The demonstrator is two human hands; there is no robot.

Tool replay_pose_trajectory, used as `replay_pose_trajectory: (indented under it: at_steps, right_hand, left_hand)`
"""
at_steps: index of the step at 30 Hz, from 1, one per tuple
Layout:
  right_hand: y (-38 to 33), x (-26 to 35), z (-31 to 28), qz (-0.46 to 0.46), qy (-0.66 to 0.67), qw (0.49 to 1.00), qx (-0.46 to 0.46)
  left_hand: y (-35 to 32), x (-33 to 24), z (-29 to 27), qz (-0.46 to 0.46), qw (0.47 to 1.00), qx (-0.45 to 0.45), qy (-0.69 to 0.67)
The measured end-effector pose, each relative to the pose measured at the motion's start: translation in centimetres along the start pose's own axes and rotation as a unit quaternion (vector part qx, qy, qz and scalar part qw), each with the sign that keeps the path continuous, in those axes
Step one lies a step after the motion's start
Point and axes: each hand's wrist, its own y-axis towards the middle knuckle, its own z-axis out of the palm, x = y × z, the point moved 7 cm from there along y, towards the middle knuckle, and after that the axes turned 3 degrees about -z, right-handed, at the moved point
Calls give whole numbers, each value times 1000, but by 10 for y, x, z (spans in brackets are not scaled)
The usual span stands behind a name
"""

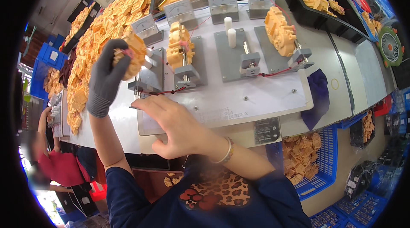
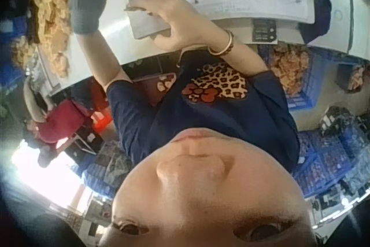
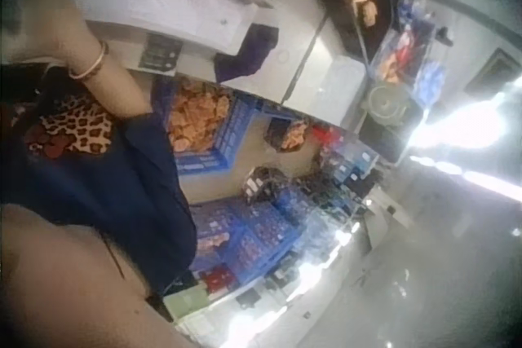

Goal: Testing yellow plastic toy motor components using an analog testing jig to check electrical connectivity or performance.

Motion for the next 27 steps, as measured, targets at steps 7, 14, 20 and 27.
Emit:
replay_pose_trajectory:
  at_steps: [7,14,20,27]
  right_hand:
    - [-3,7,3,14,6,998,-63]
    - [-36,25,-41,-5,-297,953,-62]
    - [-40,-4,-70,45,-322,946,-14]
    - [-32,3,-57,37,-330,943,-6]
  left_hand:
    - [159,30,6,-12,973,10,-232]
    - [171,66,8,-43,974,46,-217]
    - [-5,-42,-28,78,971,-179,-138]
    - [-122,-16,27,43,983,-172,-47]
